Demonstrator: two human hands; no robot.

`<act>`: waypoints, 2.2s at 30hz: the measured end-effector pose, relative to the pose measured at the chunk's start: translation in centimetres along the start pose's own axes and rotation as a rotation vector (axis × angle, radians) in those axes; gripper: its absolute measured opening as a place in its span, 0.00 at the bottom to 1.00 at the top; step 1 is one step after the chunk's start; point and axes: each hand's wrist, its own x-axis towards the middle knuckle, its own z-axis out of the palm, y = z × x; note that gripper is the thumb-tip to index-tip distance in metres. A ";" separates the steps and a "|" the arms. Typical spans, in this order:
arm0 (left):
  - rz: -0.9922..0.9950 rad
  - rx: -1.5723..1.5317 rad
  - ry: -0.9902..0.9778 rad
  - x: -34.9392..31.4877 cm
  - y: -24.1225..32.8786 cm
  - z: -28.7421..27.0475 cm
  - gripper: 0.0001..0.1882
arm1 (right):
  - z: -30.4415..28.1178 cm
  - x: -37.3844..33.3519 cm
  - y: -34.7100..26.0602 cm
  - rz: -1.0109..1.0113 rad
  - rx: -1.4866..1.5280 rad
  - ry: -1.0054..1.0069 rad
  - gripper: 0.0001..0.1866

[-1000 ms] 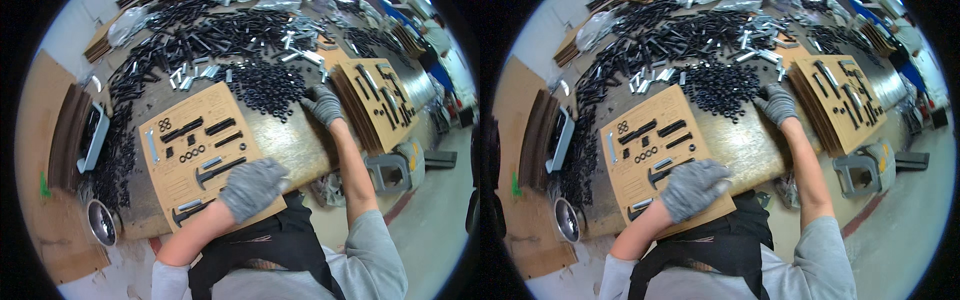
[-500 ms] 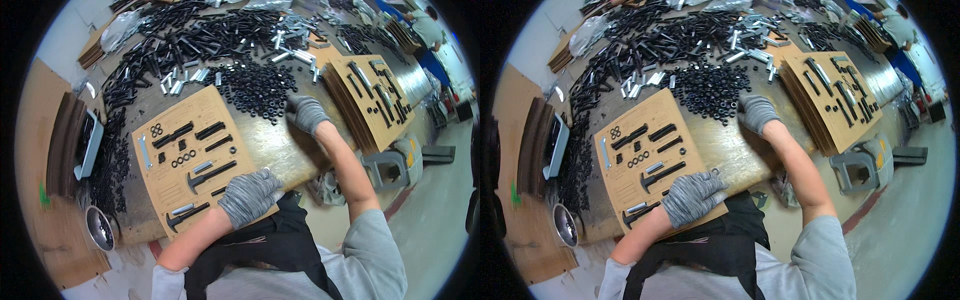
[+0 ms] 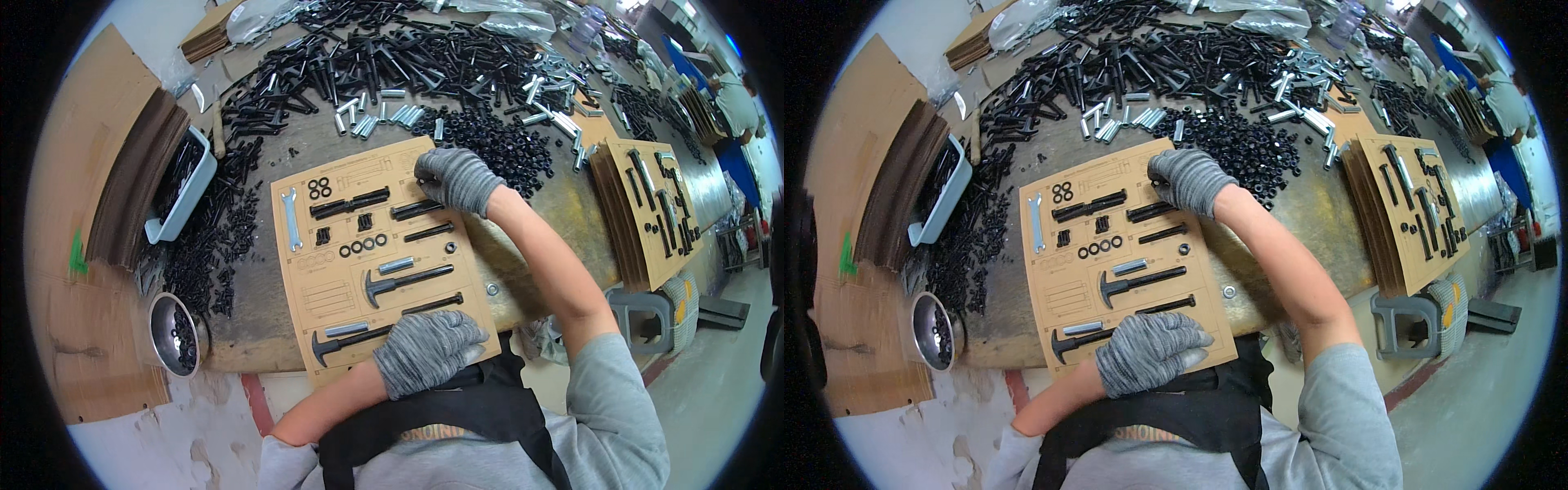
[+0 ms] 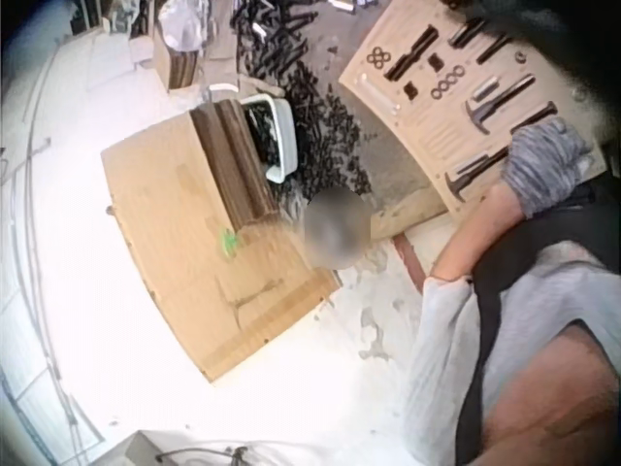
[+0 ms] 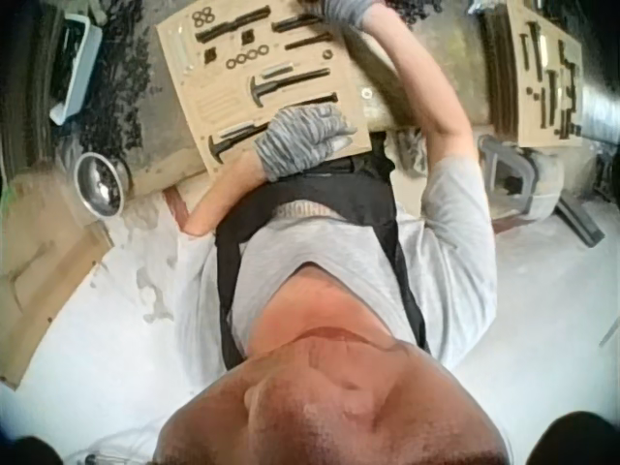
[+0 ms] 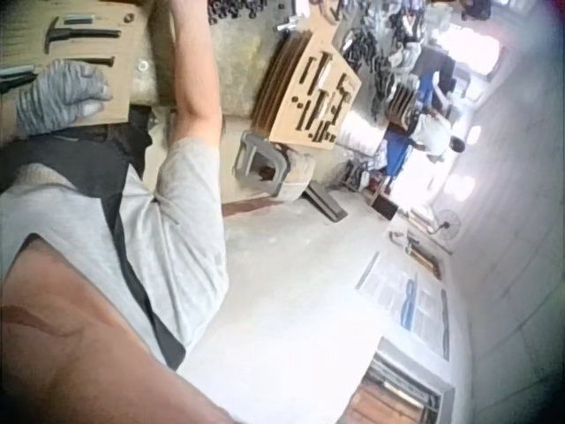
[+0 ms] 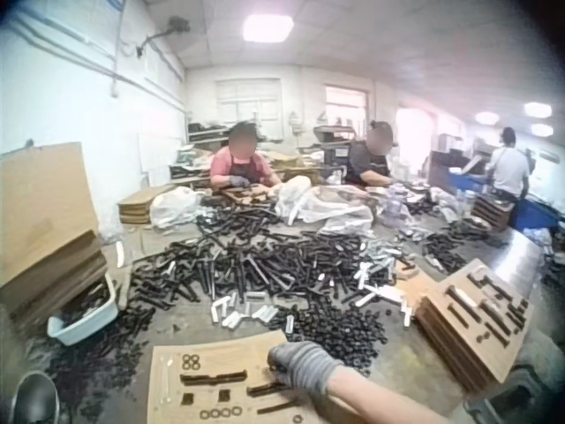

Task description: The person sorts and arranges various metal hardware items, including bolts, nuts, washers, and hammers, onto a cardboard template. They repeatedly pick up items from a pile, place them into designated spots on the template, and then move the completed template aside to start a new one.

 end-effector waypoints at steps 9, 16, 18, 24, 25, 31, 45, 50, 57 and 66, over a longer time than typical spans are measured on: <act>-0.074 -0.028 0.088 -0.8 -0.4 -1.3 0.11 | -0.2 -1.2 1.5 0.027 0.034 0.154 0.14; -0.094 -0.001 0.088 1.2 -0.8 -1.9 0.13 | -0.4 -11.5 5.4 0.038 -0.305 0.203 0.25; -0.106 0.095 0.086 2.4 -0.8 -2.0 0.13 | 0.1 -13.7 4.4 0.079 -0.293 0.226 0.25; -0.156 0.330 0.109 7.6 -3.4 -1.8 0.18 | -0.1 -19.2 3.1 0.143 -0.211 0.173 0.23; -0.147 0.372 0.093 8.7 -3.7 -1.5 0.18 | -0.2 -19.9 2.9 0.139 -0.180 0.166 0.23; -0.185 0.542 -0.074 14.8 -5.1 1.5 0.21 | -0.2 -22.8 2.4 0.087 -0.199 0.192 0.21; -0.216 0.224 -0.011 16.9 -6.5 4.3 0.17 | -0.9 -23.9 2.4 0.515 0.121 0.521 0.10; -0.228 0.262 0.101 17.1 -6.4 5.4 0.17 | -1.5 -21.0 3.9 0.431 -0.081 0.380 0.12; -0.200 0.272 0.073 17.8 -6.5 5.7 0.17 | -1.8 -21.0 3.1 0.494 -0.203 0.196 0.08; -0.282 0.333 -0.052 19.2 -5.5 5.5 0.11 | -1.7 -22.5 3.1 0.415 -0.049 0.253 0.12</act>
